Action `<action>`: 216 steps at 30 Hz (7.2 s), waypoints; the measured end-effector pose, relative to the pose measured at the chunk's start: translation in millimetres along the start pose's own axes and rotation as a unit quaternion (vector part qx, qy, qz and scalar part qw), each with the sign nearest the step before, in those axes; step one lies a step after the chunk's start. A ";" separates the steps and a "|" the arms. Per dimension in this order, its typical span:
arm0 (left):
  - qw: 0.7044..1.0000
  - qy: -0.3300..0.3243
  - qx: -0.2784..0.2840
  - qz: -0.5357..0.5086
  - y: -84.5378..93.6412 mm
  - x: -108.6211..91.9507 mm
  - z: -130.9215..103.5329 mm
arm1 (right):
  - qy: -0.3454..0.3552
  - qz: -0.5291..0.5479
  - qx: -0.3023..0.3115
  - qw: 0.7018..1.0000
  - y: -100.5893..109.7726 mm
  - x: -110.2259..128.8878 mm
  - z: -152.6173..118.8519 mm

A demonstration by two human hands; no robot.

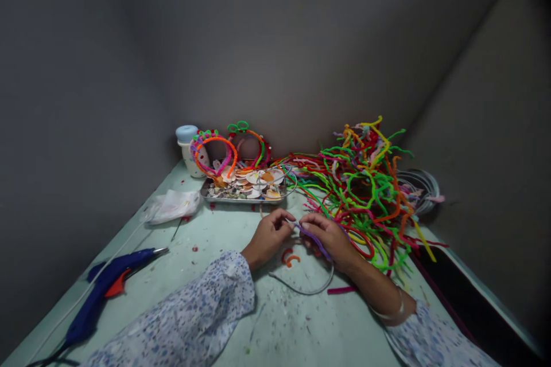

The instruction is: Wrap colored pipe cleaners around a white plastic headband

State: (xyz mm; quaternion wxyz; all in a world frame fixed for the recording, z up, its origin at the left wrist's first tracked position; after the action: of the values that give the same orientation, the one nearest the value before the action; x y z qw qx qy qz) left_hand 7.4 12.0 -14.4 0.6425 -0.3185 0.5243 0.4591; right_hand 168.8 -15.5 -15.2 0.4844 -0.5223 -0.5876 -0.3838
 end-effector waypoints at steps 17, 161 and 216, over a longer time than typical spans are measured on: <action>0.988 0.125 0.090 0.005 7.4 -11.8 11.1 | -0.013 0.004 0.004 1.000 -3.2 3.0 -2.3; 0.941 -0.067 0.031 0.330 -1.2 -14.9 -4.9 | -0.016 -0.006 -0.062 0.998 -4.3 -1.7 1.1; 0.988 0.002 -0.007 0.155 8.2 -12.7 5.6 | -0.006 0.222 -0.035 0.974 6.1 -5.3 7.2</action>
State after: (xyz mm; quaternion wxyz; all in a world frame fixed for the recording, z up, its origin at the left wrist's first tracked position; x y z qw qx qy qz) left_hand 1.5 16.8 -0.2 0.5605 -0.2386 0.5656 0.5559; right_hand 173.6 -8.9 -22.3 0.5357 -0.6582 -0.4462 -0.2840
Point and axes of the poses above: each hand's wrist, its own z-axis towards the middle knuckle, its own y-axis out of the back of the hand, x = y × z, the point moved 2 cm from there along z, towards the middle knuckle, and after that the axes turned 8 degrees about -y, right-handed, at the moved point
